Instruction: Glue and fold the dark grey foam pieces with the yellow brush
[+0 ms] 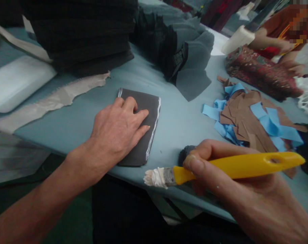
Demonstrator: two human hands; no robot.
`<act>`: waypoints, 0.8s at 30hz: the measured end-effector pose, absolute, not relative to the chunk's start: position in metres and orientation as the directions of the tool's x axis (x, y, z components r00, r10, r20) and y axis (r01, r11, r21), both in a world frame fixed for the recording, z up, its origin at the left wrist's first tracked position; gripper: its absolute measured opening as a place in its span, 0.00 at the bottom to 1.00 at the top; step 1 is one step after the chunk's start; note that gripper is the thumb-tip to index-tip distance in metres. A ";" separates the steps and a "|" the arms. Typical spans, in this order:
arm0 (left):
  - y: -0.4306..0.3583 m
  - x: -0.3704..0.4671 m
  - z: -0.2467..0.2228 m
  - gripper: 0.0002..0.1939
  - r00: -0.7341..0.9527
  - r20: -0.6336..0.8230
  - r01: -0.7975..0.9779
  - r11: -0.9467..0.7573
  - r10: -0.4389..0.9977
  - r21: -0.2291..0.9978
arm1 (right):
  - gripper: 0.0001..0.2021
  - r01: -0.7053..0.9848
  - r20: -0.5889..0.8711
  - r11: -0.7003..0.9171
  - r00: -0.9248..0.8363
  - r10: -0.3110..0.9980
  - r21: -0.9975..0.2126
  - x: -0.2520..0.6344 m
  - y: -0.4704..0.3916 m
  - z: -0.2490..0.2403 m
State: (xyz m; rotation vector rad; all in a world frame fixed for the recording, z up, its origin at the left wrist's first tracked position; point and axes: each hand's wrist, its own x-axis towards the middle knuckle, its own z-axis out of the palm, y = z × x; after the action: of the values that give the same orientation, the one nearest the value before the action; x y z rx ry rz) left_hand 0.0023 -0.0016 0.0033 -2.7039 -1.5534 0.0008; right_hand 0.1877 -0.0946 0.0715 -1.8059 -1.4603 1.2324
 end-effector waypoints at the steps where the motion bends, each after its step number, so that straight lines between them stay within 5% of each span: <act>1: -0.001 0.002 0.003 0.19 0.506 0.014 0.862 -0.506 0.862 -0.026 | 0.18 0.505 -0.282 -0.265 0.043 0.958 -0.822 0.193 -0.090 0.070; 7: 0.000 -0.001 0.000 0.19 0.523 0.046 0.852 -0.519 0.851 -0.069 | 0.17 0.509 0.000 -0.117 0.224 0.975 -0.853 0.222 -0.050 0.051; 24: 0.000 -0.003 -0.002 0.20 0.520 0.034 0.854 -0.518 0.853 -0.050 | 0.12 0.378 0.126 0.018 0.263 0.956 -0.926 0.226 0.021 0.018</act>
State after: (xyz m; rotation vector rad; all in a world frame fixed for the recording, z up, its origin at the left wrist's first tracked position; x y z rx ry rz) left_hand -0.0032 0.0003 -0.0023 -2.6861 -1.5099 -0.0087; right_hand 0.2257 0.0208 0.0183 -1.5432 -1.2854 0.7339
